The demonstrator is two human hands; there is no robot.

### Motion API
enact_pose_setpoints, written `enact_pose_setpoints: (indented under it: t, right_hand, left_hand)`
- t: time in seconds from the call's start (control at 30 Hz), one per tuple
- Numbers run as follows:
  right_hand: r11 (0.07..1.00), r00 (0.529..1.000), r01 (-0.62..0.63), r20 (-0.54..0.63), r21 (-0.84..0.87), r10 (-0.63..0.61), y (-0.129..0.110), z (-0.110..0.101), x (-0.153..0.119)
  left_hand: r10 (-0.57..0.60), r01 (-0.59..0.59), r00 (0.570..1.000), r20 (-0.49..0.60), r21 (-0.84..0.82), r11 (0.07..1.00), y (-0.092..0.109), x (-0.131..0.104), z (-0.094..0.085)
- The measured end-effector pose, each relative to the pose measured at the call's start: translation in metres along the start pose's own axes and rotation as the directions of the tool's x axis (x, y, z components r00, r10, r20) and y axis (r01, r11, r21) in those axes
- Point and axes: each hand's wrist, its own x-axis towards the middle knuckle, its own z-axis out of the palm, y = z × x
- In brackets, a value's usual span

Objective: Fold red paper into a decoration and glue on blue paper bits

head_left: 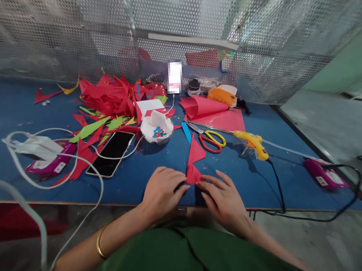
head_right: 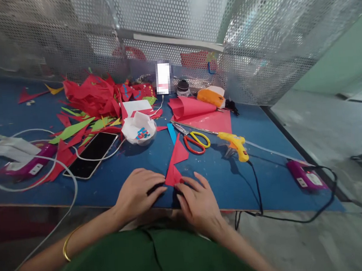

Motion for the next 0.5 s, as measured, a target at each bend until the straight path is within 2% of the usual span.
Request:
enact_pose_setpoints:
  t: [0.1, 0.23, 0.27, 0.33, 0.4, 0.5]
  right_hand:
    - [0.992, 0.994, -0.110, -0.017, 0.065, 0.111, 0.011, -0.010, 0.017]
    - [0.988, 0.987, -0.154, -0.029, 0.032, 0.155, 0.035, -0.012, 0.050]
    - [0.989, 0.989, -0.147, 0.016, -0.009, 0.147, 0.041, -0.010, 0.060]
    - [0.992, 0.972, -0.067, 0.218, -0.102, 0.088, 0.054, -0.007, 0.081]
    - [0.996, 0.944, 0.009, 0.328, -0.092, 0.022, 0.064, -0.004, 0.102]
    - [0.992, 0.879, 0.106, 0.473, -0.062, -0.065, 0.077, -0.001, 0.131]
  left_hand:
    - [-0.245, 0.244, 0.967, 0.064, 0.024, 0.969, 0.004, 0.009, -0.001]
    - [-0.328, 0.329, 0.933, 0.148, 0.019, 0.944, 0.010, 0.020, 0.002]
    - [-0.330, 0.334, 0.929, 0.165, 0.006, 0.943, 0.010, 0.022, 0.003]
    - [-0.324, 0.338, 0.925, 0.197, -0.039, 0.940, 0.009, 0.023, 0.003]
    - [-0.309, 0.338, 0.924, 0.226, -0.105, 0.935, 0.005, 0.024, 0.001]
    - [-0.262, 0.322, 0.928, 0.264, -0.217, 0.922, -0.005, 0.023, -0.006]
